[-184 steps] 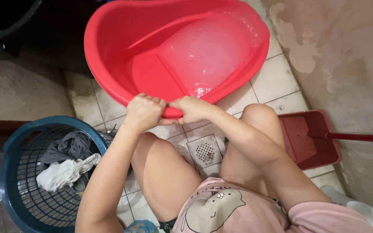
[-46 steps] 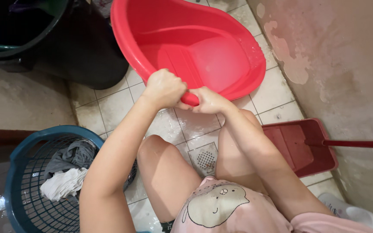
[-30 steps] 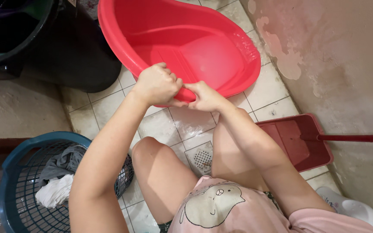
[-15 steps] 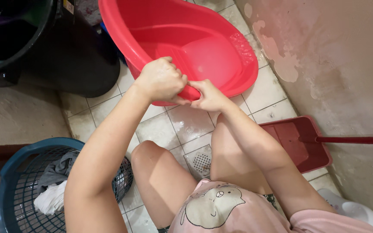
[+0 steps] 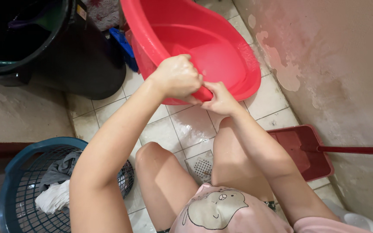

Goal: The person hand washes various pieces of clothing in a red basin filled with soapy water. They scrub and rinse items one by one, then transfer them to a blue laundry basket. Finally, the person drains the soapy water from the basin.

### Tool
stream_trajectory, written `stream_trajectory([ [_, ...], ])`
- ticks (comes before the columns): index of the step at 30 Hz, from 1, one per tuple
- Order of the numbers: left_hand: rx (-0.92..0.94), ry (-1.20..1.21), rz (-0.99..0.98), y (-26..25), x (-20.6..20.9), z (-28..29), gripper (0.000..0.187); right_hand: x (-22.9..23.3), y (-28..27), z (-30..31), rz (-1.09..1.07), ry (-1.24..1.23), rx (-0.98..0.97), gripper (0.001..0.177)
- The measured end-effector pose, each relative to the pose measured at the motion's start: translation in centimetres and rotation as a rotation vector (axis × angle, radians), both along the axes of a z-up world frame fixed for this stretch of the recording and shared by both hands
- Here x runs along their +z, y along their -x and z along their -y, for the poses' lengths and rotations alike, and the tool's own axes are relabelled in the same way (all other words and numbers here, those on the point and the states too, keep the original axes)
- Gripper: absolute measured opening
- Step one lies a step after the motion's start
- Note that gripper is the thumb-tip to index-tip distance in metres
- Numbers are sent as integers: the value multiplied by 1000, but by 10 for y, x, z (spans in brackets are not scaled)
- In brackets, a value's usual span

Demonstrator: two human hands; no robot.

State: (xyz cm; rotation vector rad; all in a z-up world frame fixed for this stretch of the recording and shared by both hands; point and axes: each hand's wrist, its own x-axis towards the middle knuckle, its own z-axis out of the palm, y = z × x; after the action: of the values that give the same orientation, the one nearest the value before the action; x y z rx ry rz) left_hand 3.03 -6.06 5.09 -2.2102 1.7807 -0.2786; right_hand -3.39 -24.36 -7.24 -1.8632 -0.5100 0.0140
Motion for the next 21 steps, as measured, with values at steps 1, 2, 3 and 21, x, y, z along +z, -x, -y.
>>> stream_trajectory([
  [1,-12,7,13,0,1,2,74,0,0,1,-19,-12,-2,55],
  [2,-24,13,25,0,2,4,79,-1,0,3,-37,-23,-4,56],
  [3,-18,-2,14,0,2,6,74,-2,0,4,-56,-35,-6,57],
  [21,-84,-98,67,3,22,38,65,-7,8,22,-45,-173,-76,48],
])
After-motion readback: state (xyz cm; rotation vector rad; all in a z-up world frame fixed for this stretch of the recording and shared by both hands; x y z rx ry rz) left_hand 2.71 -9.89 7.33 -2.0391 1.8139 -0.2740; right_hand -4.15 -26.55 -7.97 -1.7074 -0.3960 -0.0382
